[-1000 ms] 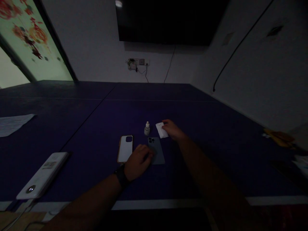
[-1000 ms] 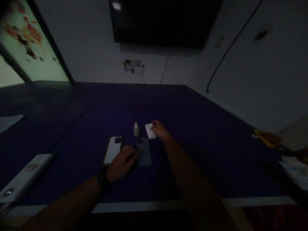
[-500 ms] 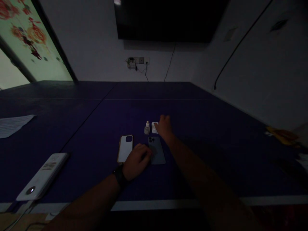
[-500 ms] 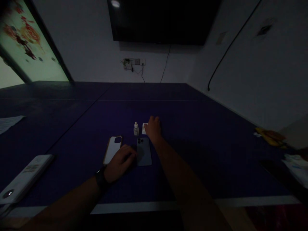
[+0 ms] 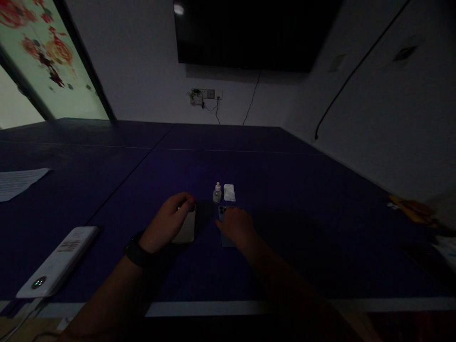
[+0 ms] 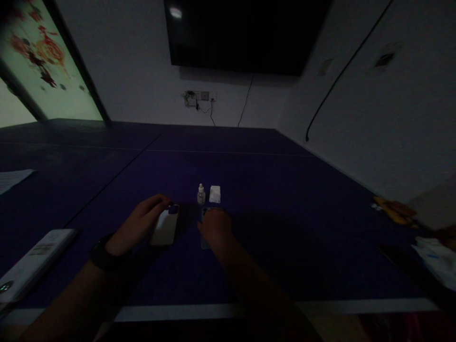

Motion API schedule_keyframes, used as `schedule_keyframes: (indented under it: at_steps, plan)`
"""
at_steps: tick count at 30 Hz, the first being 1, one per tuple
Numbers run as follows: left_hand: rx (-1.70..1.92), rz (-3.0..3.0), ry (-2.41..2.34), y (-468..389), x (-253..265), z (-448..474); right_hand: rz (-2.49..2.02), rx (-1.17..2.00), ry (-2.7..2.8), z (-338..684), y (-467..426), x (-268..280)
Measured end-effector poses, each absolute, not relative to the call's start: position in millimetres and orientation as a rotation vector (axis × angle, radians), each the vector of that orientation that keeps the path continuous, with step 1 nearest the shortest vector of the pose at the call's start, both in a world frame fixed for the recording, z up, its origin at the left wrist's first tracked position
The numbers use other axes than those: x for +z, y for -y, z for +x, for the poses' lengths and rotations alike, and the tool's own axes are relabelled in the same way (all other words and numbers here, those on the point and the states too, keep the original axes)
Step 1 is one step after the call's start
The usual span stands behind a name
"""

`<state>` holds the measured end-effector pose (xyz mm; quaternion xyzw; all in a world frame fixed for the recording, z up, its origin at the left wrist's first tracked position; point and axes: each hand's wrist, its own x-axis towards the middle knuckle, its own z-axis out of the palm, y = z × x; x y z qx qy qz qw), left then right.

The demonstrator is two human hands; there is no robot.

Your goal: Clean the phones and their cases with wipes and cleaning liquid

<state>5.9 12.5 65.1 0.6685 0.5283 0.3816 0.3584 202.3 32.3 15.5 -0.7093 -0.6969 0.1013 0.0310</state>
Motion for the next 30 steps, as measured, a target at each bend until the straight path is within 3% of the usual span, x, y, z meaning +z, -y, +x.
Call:
schedule_keyframes:
  at_steps: [7, 10, 13, 23, 30]
  plan:
    - [0.499, 2.0, -1.707, -26, 67, -34, -2.104, 0.629, 1.935, 215, -37, 16]
    - [0.222, 1.954, -1.922, -38, 48, -40, -1.896, 0.969, 1.813, 231, -42, 18]
    - [0.169, 1.906, -1.98, -45, 26, -39, -1.634, 1.33, 1.632, 242, -47, 21]
    - [0.532, 1.721, -1.791, -47, 0, -27, -0.957, 1.849, 0.69, 234, -20, 25]
    - [1.022, 1.214, -1.248, -30, -6, 12, -0.791, 1.852, 0.609, 220, 5, 29]
